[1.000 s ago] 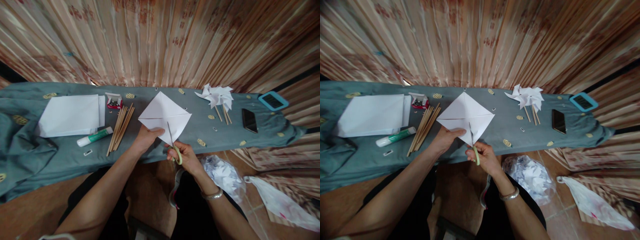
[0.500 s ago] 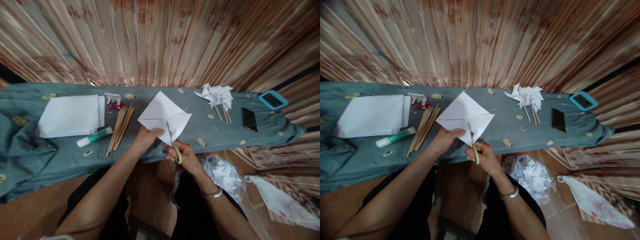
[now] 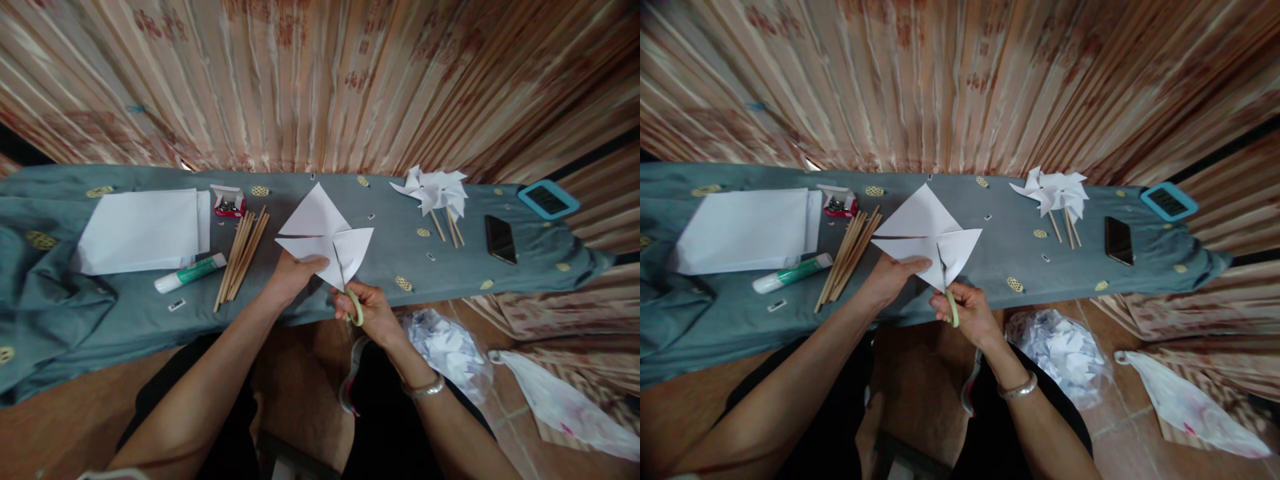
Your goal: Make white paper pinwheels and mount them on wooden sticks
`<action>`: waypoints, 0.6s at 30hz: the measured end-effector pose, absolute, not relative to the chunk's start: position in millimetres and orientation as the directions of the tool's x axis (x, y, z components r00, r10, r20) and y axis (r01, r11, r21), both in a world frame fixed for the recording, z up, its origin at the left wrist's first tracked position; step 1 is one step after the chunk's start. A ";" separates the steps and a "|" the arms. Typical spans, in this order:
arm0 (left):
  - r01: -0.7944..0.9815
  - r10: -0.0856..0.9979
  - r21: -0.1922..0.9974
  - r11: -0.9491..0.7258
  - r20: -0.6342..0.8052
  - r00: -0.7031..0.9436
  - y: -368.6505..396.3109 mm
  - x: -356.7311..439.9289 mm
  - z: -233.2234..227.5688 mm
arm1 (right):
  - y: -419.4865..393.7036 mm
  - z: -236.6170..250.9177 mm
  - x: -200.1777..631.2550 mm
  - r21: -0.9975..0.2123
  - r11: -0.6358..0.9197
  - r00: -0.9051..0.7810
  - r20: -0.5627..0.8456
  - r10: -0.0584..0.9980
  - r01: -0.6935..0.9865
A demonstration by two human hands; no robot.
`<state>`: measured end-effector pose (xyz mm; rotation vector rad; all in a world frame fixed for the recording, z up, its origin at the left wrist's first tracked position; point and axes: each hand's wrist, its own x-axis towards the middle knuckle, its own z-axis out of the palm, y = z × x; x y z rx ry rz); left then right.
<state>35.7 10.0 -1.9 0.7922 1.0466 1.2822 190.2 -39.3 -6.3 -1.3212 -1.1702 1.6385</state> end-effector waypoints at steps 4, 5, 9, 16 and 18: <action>-0.357 0.987 0.925 0.133 -0.157 -0.040 10.5 36.0 -2.3 | -39.5 -8.1 192.5 -0.949 -0.313 -0.256 -0.312 0.915 0.037; -0.358 0.987 0.924 0.132 -0.156 -0.038 10.5 35.9 -2.4 | -39.6 -8.5 193.2 -0.950 -0.309 -0.273 -0.309 0.911 0.043; -0.367 0.984 0.919 0.145 -0.171 -0.040 9.9 33.8 -2.3 | -40.9 -9.9 195.2 -0.957 -0.284 -0.357 -0.286 0.889 0.058; -0.380 0.988 0.922 0.073 -0.120 -0.102 12.3 21.8 -4.5 | -43.7 -11.6 200.2 -0.938 -0.323 -0.471 -0.343 0.813 0.127; -0.396 0.987 0.917 0.049 -0.107 -0.124 14.0 15.5 -5.7 | -44.3 -9.6 204.4 -0.915 -0.359 -0.526 -0.399 0.751 0.181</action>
